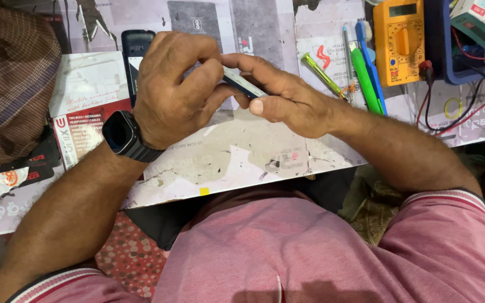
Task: The person disassembles a mobile phone using a screwdriver and a prying tool. They remove the back cover, unscrew internal components, and separate the casing to access the battery and circuit board. The person then reassembles the phone, aligning the parts and snapping the casing back together.
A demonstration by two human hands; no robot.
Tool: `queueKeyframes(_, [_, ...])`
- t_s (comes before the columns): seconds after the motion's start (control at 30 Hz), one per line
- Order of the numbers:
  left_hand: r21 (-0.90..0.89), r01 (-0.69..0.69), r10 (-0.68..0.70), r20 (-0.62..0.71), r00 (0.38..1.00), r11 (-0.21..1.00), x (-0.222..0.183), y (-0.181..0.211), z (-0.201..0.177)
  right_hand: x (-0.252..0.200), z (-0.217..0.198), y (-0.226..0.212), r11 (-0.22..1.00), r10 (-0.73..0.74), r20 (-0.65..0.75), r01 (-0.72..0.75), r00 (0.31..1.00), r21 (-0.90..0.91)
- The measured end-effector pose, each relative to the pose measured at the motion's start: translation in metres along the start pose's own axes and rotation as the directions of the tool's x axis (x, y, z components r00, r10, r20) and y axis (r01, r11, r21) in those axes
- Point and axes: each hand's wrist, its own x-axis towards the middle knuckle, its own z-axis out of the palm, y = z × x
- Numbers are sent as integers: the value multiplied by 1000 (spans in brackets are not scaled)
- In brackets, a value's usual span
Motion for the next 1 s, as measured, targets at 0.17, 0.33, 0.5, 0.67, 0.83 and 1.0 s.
queueKeyframes(0.17, [25, 32, -33, 41, 999, 999, -4, -2, 3, 3, 3, 8, 986, -6, -15, 8, 1000, 169])
queueKeyframes(0.33, [42, 22, -23, 23, 999, 999, 1, -1, -1, 4, 1, 11, 954, 58, 22, -62, 998, 294])
queueKeyframes(0.5, [51, 8, -8, 14, 1000, 999, 2, -1, 0, 6, 3, 11, 952, 35, 25, -41, 999, 303])
queueKeyframes(0.67, [46, 4, -5, 30, 1000, 999, 3, -1, -2, 7, 5, 15, 951, 27, 26, -34, 999, 309])
queueKeyframes(0.83, [56, -9, 6, 61, 998, 998, 3, -2, -2, 8, 6, 18, 959, 41, 40, -50, 998, 281])
queueKeyframes(1.0, [-2, 30, -30, 96, 995, 1000, 1, -3, -1, 6, 7, 21, 953, 59, 28, -64, 998, 296])
